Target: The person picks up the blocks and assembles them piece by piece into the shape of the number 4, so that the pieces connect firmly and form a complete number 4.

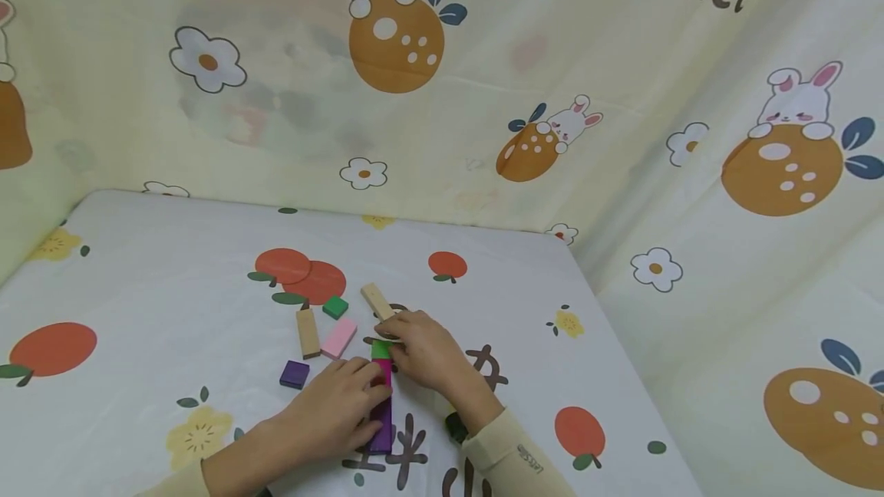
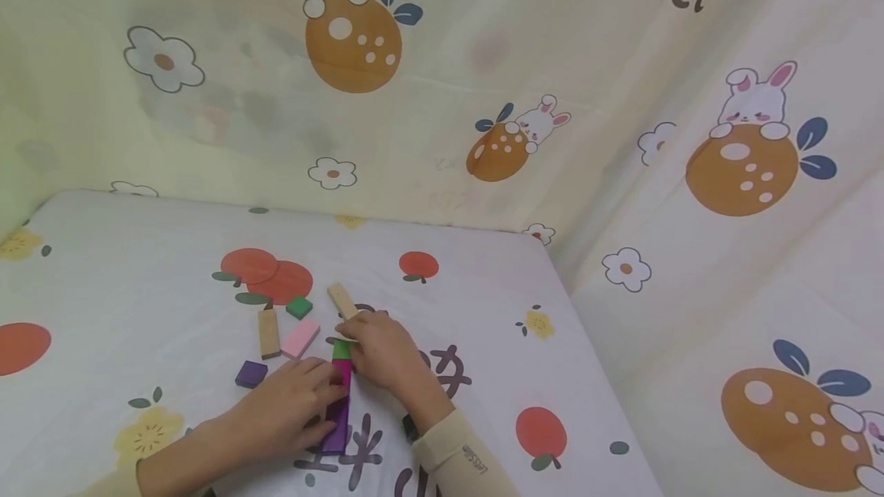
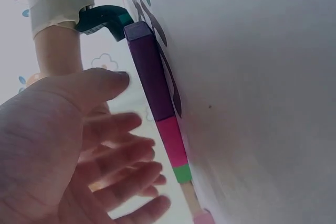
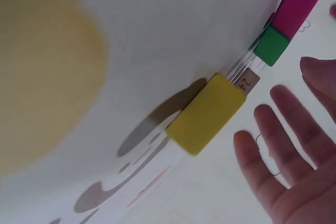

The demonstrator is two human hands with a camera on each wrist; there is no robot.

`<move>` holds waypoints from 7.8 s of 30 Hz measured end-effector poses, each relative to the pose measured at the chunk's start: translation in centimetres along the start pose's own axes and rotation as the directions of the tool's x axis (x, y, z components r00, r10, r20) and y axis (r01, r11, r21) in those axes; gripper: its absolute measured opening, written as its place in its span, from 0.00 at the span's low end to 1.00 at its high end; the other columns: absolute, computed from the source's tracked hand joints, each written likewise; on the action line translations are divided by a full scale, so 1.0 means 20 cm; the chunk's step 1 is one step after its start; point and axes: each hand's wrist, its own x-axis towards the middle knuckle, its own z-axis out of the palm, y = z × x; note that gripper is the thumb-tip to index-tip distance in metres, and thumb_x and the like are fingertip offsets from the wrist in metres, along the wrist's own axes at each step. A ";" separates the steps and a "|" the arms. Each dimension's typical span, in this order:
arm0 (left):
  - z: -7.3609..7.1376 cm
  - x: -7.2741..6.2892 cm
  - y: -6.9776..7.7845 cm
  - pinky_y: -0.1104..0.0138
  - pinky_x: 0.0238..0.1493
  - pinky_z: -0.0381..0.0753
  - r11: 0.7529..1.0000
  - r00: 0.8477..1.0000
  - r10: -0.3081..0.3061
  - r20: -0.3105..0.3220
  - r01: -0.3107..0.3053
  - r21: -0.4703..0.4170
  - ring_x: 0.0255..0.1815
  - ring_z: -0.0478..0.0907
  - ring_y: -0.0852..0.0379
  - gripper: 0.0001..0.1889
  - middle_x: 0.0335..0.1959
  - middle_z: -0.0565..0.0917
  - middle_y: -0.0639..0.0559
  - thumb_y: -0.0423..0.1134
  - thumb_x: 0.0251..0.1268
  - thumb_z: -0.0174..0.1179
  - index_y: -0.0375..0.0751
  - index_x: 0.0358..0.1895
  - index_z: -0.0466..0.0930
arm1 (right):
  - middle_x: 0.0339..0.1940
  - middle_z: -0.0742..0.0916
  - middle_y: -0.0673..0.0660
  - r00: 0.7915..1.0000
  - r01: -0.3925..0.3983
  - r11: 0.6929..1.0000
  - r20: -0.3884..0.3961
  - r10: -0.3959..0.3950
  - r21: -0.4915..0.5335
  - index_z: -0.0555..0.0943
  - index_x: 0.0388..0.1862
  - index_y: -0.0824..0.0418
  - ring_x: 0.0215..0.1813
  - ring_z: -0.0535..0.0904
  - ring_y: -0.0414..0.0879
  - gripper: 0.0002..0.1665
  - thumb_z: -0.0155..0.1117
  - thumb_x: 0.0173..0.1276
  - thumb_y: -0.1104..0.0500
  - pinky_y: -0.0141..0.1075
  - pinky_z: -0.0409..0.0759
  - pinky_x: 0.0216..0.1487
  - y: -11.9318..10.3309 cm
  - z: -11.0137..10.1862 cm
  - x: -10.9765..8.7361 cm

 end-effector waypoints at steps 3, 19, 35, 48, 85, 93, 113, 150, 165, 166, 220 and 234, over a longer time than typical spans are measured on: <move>0.00 0.00 0.00 0.47 0.68 0.76 0.999 0.999 -0.034 0.016 0.034 -0.012 0.69 0.74 0.45 0.28 0.65 0.80 0.47 0.57 0.65 0.67 0.45 0.62 0.83 | 0.60 0.87 0.52 0.998 -0.056 0.998 -0.027 0.056 -0.012 0.84 0.62 0.50 0.60 0.82 0.50 0.22 0.68 0.70 0.61 0.44 0.83 0.61 0.02 0.00 -0.01; 0.01 0.00 -0.01 0.47 0.78 0.65 0.991 0.982 -0.095 0.164 0.109 -0.080 0.81 0.60 0.38 0.41 0.82 0.62 0.41 0.62 0.71 0.60 0.40 0.78 0.66 | 0.59 0.85 0.57 0.960 -0.281 0.960 -0.026 0.280 -0.020 0.81 0.67 0.54 0.56 0.84 0.53 0.28 0.71 0.68 0.53 0.49 0.86 0.55 0.08 0.01 -0.08; 0.02 0.00 -0.01 0.49 0.77 0.67 0.990 0.970 -0.092 0.224 0.113 -0.085 0.79 0.65 0.41 0.39 0.81 0.64 0.42 0.61 0.73 0.57 0.38 0.77 0.67 | 0.56 0.85 0.61 0.924 -0.382 0.923 0.041 0.380 0.049 0.76 0.72 0.56 0.42 0.79 0.49 0.35 0.74 0.66 0.54 0.47 0.84 0.52 0.10 0.01 -0.08; 0.02 0.00 -0.01 0.49 0.77 0.68 0.989 0.968 -0.098 0.232 0.120 -0.082 0.79 0.66 0.40 0.39 0.81 0.65 0.41 0.61 0.73 0.57 0.38 0.77 0.67 | 0.56 0.86 0.58 0.942 -0.335 0.938 0.021 0.335 0.086 0.78 0.70 0.54 0.47 0.81 0.49 0.33 0.73 0.66 0.57 0.47 0.84 0.57 0.11 0.00 -0.08; 0.02 0.00 -0.01 0.48 0.77 0.68 0.983 0.963 -0.112 0.245 0.143 -0.115 0.79 0.65 0.40 0.40 0.82 0.63 0.43 0.62 0.72 0.58 0.40 0.78 0.66 | 0.65 0.85 0.52 0.994 -0.023 0.998 0.107 0.016 0.066 0.80 0.68 0.51 0.68 0.79 0.52 0.30 0.68 0.68 0.68 0.49 0.74 0.73 0.09 -0.03 -0.08; 0.02 0.00 -0.01 0.48 0.76 0.68 0.980 0.962 -0.117 0.248 0.152 -0.126 0.79 0.65 0.40 0.40 0.82 0.63 0.44 0.62 0.72 0.58 0.40 0.78 0.66 | 0.65 0.86 0.51 0.989 -0.053 0.998 0.142 0.047 0.039 0.83 0.65 0.50 0.69 0.79 0.51 0.26 0.67 0.70 0.66 0.49 0.74 0.73 0.08 -0.01 -0.07; 0.02 0.00 -0.02 0.49 0.77 0.67 0.985 0.967 -0.102 0.232 0.130 -0.112 0.80 0.65 0.40 0.40 0.81 0.64 0.43 0.61 0.72 0.58 0.38 0.78 0.65 | 0.66 0.85 0.50 0.985 -0.038 0.999 0.165 0.041 -0.018 0.83 0.65 0.49 0.71 0.78 0.50 0.26 0.66 0.70 0.67 0.47 0.75 0.73 0.07 0.02 -0.06; 0.03 0.01 -0.02 0.49 0.76 0.70 0.987 0.968 -0.105 0.228 0.129 -0.096 0.79 0.66 0.39 0.41 0.81 0.65 0.41 0.62 0.72 0.59 0.38 0.78 0.66 | 0.65 0.85 0.48 0.984 -0.047 0.999 0.173 0.043 0.019 0.82 0.66 0.48 0.68 0.80 0.49 0.24 0.65 0.71 0.60 0.46 0.76 0.72 0.05 0.01 -0.06; 0.02 0.00 -0.02 0.48 0.76 0.69 0.977 0.966 -0.111 0.232 0.149 -0.153 0.80 0.64 0.42 0.41 0.83 0.60 0.41 0.61 0.71 0.60 0.40 0.79 0.64 | 0.71 0.81 0.52 0.985 -0.048 0.999 0.168 0.044 0.015 0.79 0.70 0.47 0.73 0.75 0.52 0.27 0.65 0.72 0.52 0.53 0.74 0.73 0.05 0.00 -0.11; 0.02 0.00 -0.03 0.48 0.76 0.69 0.978 0.967 -0.111 0.227 0.147 -0.149 0.80 0.64 0.42 0.41 0.83 0.60 0.41 0.61 0.72 0.60 0.41 0.79 0.64 | 0.71 0.81 0.52 0.985 -0.046 0.999 0.169 0.044 0.010 0.79 0.70 0.47 0.73 0.75 0.52 0.28 0.65 0.72 0.52 0.53 0.74 0.73 0.05 0.01 -0.11; -0.04 0.14 -0.31 0.56 0.39 0.86 0.942 0.959 -0.274 -0.077 0.284 0.177 0.33 0.82 0.50 0.09 0.29 0.81 0.48 0.41 0.62 0.70 0.41 0.41 0.84 | 0.79 0.73 0.48 0.956 0.055 0.998 0.289 -0.044 -0.031 0.74 0.75 0.45 0.80 0.66 0.49 0.46 0.76 0.60 0.35 0.44 0.71 0.76 -0.04 -0.01 -0.22; -0.04 0.13 -0.31 0.68 0.24 0.76 0.958 0.961 -0.255 -0.107 0.266 0.104 0.26 0.74 0.59 0.07 0.27 0.79 0.53 0.40 0.65 0.70 0.46 0.44 0.87 | 0.79 0.73 0.49 0.956 0.057 0.998 0.287 -0.052 -0.009 0.74 0.76 0.46 0.81 0.65 0.50 0.46 0.76 0.60 0.36 0.45 0.69 0.77 -0.05 -0.02 -0.22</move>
